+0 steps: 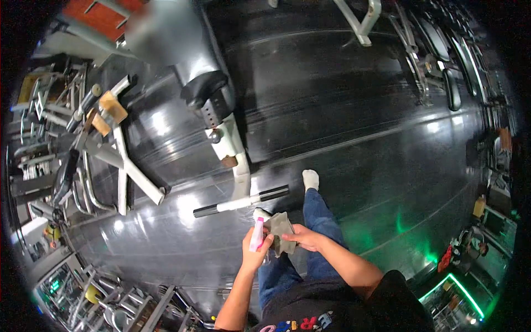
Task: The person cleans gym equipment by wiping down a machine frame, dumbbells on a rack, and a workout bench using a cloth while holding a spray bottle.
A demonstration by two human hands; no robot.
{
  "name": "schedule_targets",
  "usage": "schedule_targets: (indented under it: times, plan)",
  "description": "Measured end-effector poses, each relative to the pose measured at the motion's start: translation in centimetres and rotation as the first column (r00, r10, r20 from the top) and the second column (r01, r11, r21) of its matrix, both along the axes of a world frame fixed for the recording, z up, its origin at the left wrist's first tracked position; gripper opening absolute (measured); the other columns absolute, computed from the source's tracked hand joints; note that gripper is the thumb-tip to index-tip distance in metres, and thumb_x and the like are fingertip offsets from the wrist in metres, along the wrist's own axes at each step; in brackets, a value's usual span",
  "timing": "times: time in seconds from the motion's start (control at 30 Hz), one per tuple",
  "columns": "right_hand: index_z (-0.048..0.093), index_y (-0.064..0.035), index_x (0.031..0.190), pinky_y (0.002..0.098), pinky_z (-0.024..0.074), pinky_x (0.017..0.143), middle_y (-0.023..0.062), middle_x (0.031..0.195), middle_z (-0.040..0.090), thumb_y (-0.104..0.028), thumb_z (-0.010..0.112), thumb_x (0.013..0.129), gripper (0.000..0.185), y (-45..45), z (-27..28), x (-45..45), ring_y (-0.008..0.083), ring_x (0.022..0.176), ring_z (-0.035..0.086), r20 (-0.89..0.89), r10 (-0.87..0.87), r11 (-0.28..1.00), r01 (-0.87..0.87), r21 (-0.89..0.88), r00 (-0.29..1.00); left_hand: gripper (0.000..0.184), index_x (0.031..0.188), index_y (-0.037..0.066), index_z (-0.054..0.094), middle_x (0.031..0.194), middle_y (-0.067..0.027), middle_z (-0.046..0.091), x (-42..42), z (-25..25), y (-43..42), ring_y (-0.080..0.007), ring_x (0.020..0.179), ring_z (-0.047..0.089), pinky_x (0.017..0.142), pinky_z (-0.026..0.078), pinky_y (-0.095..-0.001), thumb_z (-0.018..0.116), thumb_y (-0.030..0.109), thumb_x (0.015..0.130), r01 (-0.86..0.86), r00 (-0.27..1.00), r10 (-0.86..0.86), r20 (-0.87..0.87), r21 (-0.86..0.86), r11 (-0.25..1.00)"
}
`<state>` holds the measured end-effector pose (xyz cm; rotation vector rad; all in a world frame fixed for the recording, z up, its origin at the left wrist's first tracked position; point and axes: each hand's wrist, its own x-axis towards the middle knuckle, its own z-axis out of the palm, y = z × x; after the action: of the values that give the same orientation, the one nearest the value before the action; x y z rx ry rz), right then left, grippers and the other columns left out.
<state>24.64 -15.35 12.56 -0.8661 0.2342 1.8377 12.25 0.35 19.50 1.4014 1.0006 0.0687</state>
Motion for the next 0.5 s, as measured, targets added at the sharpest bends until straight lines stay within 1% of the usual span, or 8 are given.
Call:
schedule_targets:
  times: [0.03,0.13,0.2,0.3,0.33,0.4,0.43,0.5]
  plan:
    - [0.053,-0.0048,0.129,0.0337,0.0455,0.095,0.003,0.122,0.061,-0.025,0.071,0.089,0.048,-0.5,0.1,1.3,0.0147,0.11,0.058,0.0,-0.02,0.999,0.02,0.036,1.0,0.023,0.096,0.002,0.061,0.082,-0.0061,0.061,1.3,0.0,-0.4,-0.0133,0.074,0.056,0.069,0.047,-0.0291,0.073,0.014,0.08,0.011,1.0,-0.011,0.002,-0.001,1.0]
    - [0.051,-0.0047,0.131,0.034,0.0436,0.098,0.0034,0.123,0.06,-0.023,0.072,0.088,0.051,-2.0,0.2,5.3,0.0149,0.111,0.057,0.018,-0.018,0.999,0.017,0.036,1.0,0.022,0.095,0.001,0.061,0.084,-0.0062,0.061,5.7,0.5,-1.6,-0.0132,0.075,0.057,0.07,0.047,-0.029,0.073,0.013,0.08,0.045,0.999,-0.045,0.021,-0.009,0.999]
    - [0.049,-0.0047,0.133,0.0343,0.0432,0.099,0.0037,0.124,0.059,-0.021,0.072,0.088,0.053,-2.8,0.4,8.1,0.015,0.112,0.056,0.065,-0.042,0.999,0.041,0.027,0.997,0.022,0.095,0.001,0.061,0.086,-0.0058,0.062,9.1,1.1,-2.2,-0.0136,0.078,0.057,0.072,0.048,-0.029,0.072,0.012,0.08,-0.103,0.994,0.109,0.02,-0.182,0.978]
    - [0.045,-0.0049,0.136,0.0342,0.0434,0.099,0.004,0.126,0.057,-0.018,0.072,0.088,0.056,-3.4,1.8,11.9,0.0151,0.114,0.055,0.134,-0.062,0.998,0.06,0.012,0.989,0.022,0.096,0.001,0.061,0.088,-0.005,0.062,13.4,2.0,-2.8,-0.0131,0.08,0.057,0.075,0.047,-0.0286,0.072,0.011,0.079,-0.123,0.992,0.128,0.002,-0.249,0.961]
    - [0.044,-0.0051,0.137,0.0339,0.044,0.099,0.004,0.127,0.056,-0.017,0.072,0.087,0.058,-3.3,2.5,13.1,0.0151,0.115,0.054,0.162,-0.07,0.998,0.07,0.005,0.984,0.022,0.096,0.001,0.061,0.088,-0.005,0.062,14.0,1.5,-3.1,-0.0131,0.08,0.057,0.075,0.047,-0.0286,0.072,0.011,0.079,-0.125,0.992,0.129,0.001,-0.248,0.961]
    - [0.044,-0.0053,0.136,0.0335,0.0445,0.098,0.0041,0.127,0.056,-0.016,0.071,0.088,0.057,-3.1,3.5,15.2,0.0152,0.115,0.054,0.139,-0.062,0.998,0.065,-0.017,0.988,0.024,0.097,0.002,0.061,0.088,-0.0046,0.062,14.9,0.0,-3.5,-0.0123,0.079,0.056,0.073,0.047,-0.0281,0.072,0.011,0.079,-0.067,0.997,0.07,0.016,-0.141,0.988]
    - [0.044,-0.0054,0.136,0.0331,0.0451,0.097,0.0043,0.126,0.057,-0.015,0.071,0.088,0.056,-3.0,3.6,16.0,0.0153,0.114,0.055,0.117,-0.053,0.997,0.059,-0.042,0.992,0.026,0.099,0.002,0.061,0.088,-0.0047,0.062,15.2,-0.3,-3.5,-0.0122,0.077,0.056,0.071,0.047,-0.0283,0.073,0.012,0.078,-0.029,1.0,0.03,0.004,-0.128,0.991]
    - [0.045,-0.0055,0.136,0.0328,0.0454,0.097,0.0045,0.125,0.057,-0.015,0.07,0.089,0.054,-3.0,2.7,17.0,0.0152,0.114,0.055,0.119,-0.038,0.996,0.047,-0.073,0.992,0.027,0.1,0.002,0.061,0.088,-0.0049,0.062,15.9,-0.3,-3.6,-0.0126,0.076,0.056,0.071,0.047,-0.0286,0.073,0.014,0.078,-0.04,0.999,0.039,-0.01,-0.145,0.989]
